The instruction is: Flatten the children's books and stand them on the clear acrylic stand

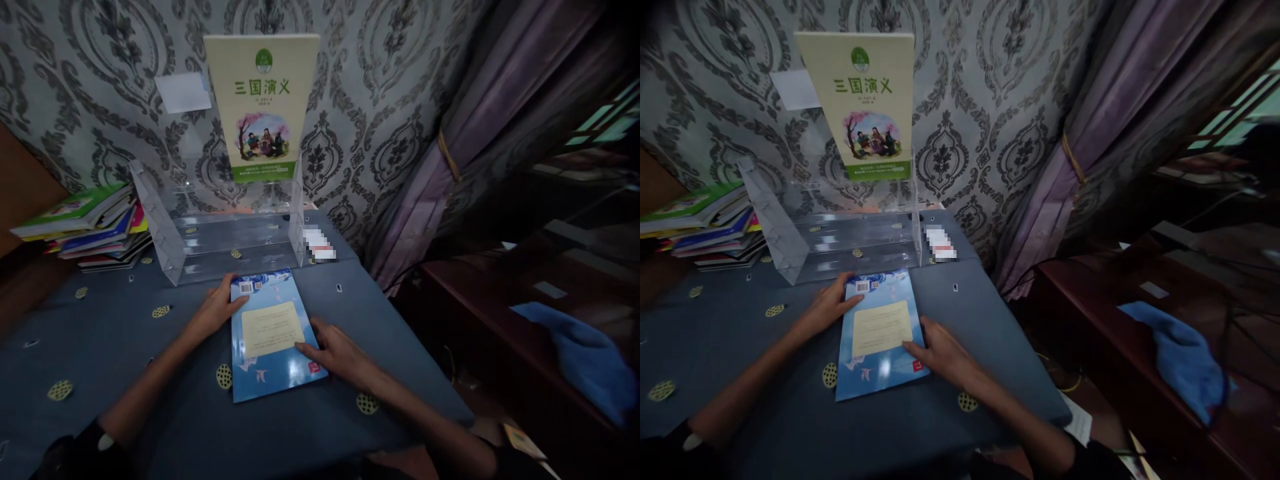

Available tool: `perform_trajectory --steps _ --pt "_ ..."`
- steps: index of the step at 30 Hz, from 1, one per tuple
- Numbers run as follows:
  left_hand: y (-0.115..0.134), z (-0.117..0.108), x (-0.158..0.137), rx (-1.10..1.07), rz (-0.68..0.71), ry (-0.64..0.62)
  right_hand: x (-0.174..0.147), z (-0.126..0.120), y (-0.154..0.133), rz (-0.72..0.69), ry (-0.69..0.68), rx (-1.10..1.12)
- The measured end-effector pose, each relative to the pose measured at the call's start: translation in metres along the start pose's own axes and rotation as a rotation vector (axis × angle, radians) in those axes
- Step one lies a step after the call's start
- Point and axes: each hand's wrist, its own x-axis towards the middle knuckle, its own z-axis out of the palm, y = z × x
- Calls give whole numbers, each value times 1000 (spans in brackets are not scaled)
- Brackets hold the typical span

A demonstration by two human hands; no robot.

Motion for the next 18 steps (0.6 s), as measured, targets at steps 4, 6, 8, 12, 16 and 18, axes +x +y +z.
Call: perform_trajectory --steps 4,6,8,12,16,18 --pt "3 2 -6 333 -18 -15 11 -10 1 0 80 -338" --pt "4 5 -10 442 18 44 18 -14 -1 29 129 -450" --pt "3 9 -12 524 103 116 28 -17 -3 16 176 -506" --pt "-7 15 -11 594 261 199 56 -13 0 -182 218 -512" --pt "-15 20 -8 575 353 244 81 1 9 -286 242 -478" --pt "-18 22 -7 557 387 257 87 9 14 -304 286 -461"
